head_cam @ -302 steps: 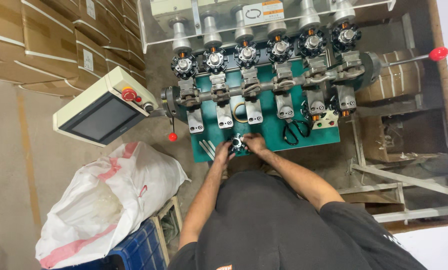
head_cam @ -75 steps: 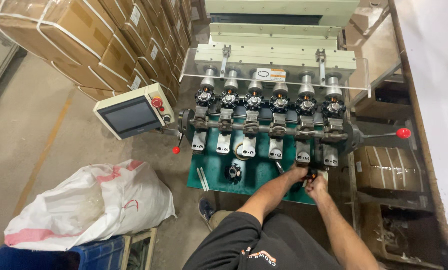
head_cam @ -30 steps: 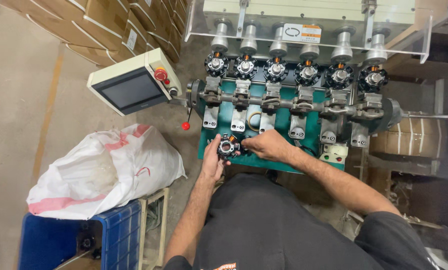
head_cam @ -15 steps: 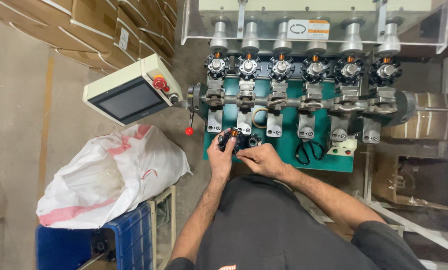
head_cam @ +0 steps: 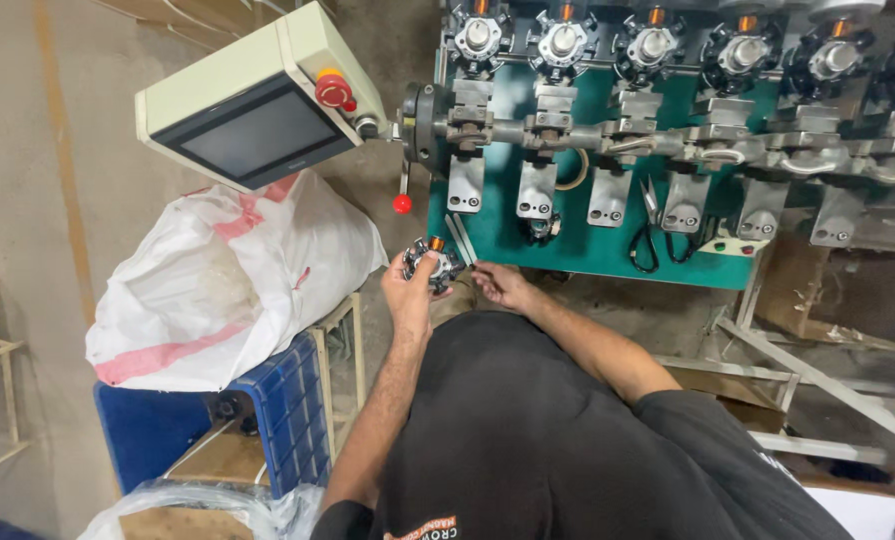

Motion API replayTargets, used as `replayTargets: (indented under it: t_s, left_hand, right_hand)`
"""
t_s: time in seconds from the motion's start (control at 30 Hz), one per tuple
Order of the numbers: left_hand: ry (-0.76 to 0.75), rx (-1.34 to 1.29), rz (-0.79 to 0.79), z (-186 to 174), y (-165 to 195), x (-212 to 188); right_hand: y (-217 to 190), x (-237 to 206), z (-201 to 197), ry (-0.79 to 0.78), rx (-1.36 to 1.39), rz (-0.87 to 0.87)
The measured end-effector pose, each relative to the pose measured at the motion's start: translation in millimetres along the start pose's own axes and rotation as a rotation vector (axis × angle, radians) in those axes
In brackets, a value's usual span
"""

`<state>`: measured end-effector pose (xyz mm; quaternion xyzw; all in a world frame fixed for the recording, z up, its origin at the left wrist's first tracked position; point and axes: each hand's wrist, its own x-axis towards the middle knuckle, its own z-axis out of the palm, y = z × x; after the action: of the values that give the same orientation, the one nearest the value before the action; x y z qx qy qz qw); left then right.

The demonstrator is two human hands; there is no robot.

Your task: The person stands at a multi-station industrial press machine, places black round workpieces into the machine stations, pulls the red-handled lever to cycle the machine, and removes processed pieces. They carry finished pieces to a blue bin, wrap them in plastic inside a cardboard box, and return to continue operating the machine.

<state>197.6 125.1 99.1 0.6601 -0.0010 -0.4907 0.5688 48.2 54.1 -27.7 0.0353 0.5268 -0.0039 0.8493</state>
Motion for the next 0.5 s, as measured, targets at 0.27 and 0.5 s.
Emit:
replayTargets:
  t_s: [0.27, 0.5]
  left_hand:
    - [-0.087, 0.366, 0.339, -21.1, -18.1, -25.5]
    - [-0.192, 0.791, 1.109, 5.1, 10.5, -52.9]
  right_hand:
    - [-9.3, -30.0, 40.9, -0.187, 0.005, -0.243]
    - [-32.4, -153.8, 21.8, -0.116, -1.051, -0.931]
